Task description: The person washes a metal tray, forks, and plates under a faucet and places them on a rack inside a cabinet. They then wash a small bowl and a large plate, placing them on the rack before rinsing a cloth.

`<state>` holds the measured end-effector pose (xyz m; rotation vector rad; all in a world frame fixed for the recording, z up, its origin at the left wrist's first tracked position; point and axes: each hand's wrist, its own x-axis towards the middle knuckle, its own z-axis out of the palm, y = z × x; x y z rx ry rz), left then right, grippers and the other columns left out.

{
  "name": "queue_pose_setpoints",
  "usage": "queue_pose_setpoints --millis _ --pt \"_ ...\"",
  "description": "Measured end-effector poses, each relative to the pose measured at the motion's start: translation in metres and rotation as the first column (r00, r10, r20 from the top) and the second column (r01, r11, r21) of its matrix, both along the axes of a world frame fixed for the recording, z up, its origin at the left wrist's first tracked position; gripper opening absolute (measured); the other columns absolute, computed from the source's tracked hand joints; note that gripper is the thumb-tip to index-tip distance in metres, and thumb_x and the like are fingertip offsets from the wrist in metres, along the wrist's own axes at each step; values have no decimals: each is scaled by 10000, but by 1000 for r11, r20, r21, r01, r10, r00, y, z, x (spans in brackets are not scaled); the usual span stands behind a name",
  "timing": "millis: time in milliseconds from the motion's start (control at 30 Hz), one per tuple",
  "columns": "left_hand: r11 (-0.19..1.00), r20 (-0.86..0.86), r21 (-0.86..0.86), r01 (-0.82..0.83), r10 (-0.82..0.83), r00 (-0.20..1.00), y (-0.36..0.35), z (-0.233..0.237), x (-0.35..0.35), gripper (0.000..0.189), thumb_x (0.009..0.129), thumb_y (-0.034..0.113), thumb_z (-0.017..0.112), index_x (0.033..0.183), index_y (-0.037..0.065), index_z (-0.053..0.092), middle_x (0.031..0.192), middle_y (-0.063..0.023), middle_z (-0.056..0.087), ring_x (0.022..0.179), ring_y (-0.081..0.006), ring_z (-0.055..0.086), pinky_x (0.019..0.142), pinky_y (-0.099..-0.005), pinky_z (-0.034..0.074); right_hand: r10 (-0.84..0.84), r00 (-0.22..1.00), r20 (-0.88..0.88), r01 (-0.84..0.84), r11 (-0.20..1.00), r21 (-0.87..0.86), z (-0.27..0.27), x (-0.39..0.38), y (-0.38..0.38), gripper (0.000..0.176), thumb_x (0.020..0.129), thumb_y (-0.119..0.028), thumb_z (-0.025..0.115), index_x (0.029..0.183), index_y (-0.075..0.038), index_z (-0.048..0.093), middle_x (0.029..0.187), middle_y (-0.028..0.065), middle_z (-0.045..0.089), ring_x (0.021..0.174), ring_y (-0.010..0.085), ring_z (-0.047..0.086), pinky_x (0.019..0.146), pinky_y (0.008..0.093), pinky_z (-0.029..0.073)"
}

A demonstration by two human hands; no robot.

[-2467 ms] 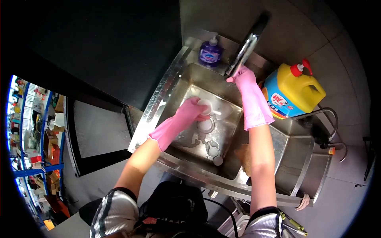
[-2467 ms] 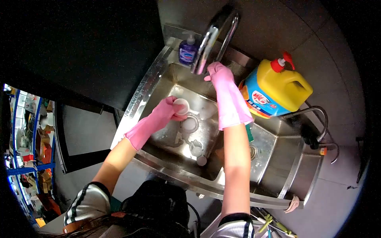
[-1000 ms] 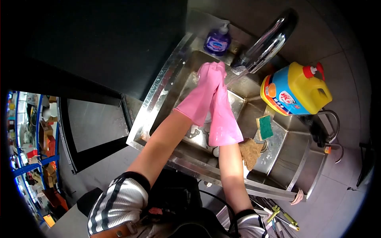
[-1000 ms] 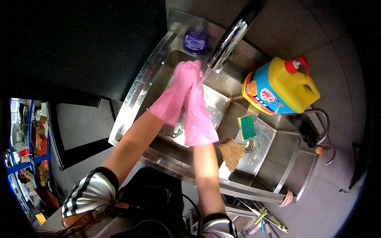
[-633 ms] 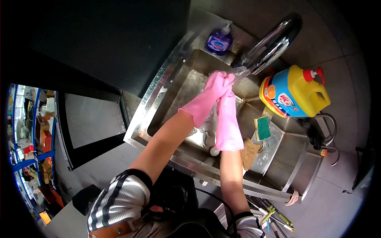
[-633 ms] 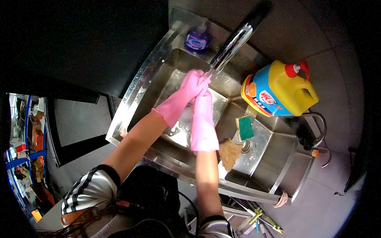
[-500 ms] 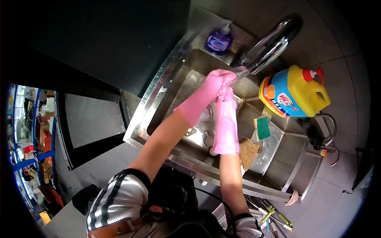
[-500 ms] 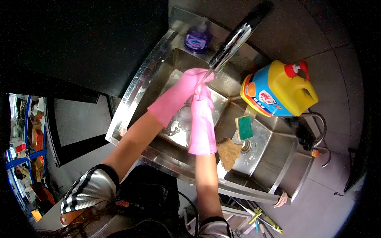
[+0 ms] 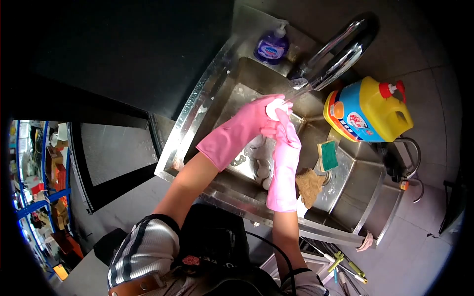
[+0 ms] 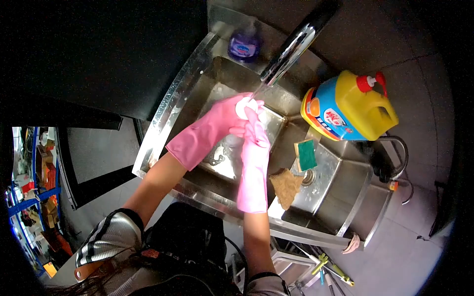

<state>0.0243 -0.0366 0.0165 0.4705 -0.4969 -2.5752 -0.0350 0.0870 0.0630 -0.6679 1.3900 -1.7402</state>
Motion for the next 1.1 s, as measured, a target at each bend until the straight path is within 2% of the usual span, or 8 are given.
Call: queue_pose_setpoints --millis 67,267,467,567,700,833,933,1100 --pt "983 -78 180 23 -9 997 4 -6 1 428 970 121 607 1361 -2 481 1285 -188 623 1115 -273 645 939 -354 554 -12 997 74 9 999 39 12 3 7 400 1011 -224 560 1370 -48 574 966 128 685 764 209 682 742 335 558" --pt "1000 328 5 -7 5 945 1 4 17 494 909 -31 613 1379 104 540 1273 -154 640 1146 -290 641 977 -439 532 125 991 51 -130 987 97 31 -9 26 623 1012 -415 555 1408 51 440 1085 212 692 892 269 717 847 373 577" --pt "997 118 54 -55 48 992 -4 -8 -23 469 912 3 617 1369 8 516 1302 -185 618 1117 -279 639 967 -414 516 -158 987 20 127 856 501 -48 -68 60 281 1015 -182 528 1206 24 529 1029 215 694 866 287 723 775 357 603" --pt "961 56 270 -54 40 998 8 -4 -28 407 953 61 569 1351 -12 521 1234 -204 627 1061 -294 644 904 -398 539 131 991 0 -86 653 752 -130 -88 70 257 877 -39 609 1134 -35 597 963 174 701 812 252 714 732 337 601" --pt "913 280 331 -239 146 949 20 -4 -57 334 899 -12 592 1231 19 601 1122 -185 671 956 -280 669 776 -397 566 772 593 -229 29 263 964 -134 -38 57 217 856 -81 663 1072 -53 658 958 127 705 773 268 696 717 369 594" --pt "991 121 54 -124 116 986 10 16 -29 296 884 -30 623 1175 24 631 1075 -152 690 865 -254 690 724 -360 571 874 401 -275 157 230 960 -199 -9 50 197 860 -88 663 1053 -52 661 942 130 704 768 264 694 711 372 591" --pt "906 331 -400 140 0 944 -4 43 -6 337 938 140 661 1253 38 596 1189 -166 660 1076 -282 657 839 -401 567 885 370 -282 211 215 953 -221 -2 38 182 863 -94 662 1039 -52 664 930 132 704 765 261 694 706 375 588" --pt "987 62 159 -33 24 998 -24 32 -13 385 921 74 650 1293 10 573 1251 -184 635 1146 -297 627 940 -438 523 893 349 -285 251 204 946 -239 1 29 158 867 -103 662 1016 -50 668 911 135 704 759 256 692 698 379 584"
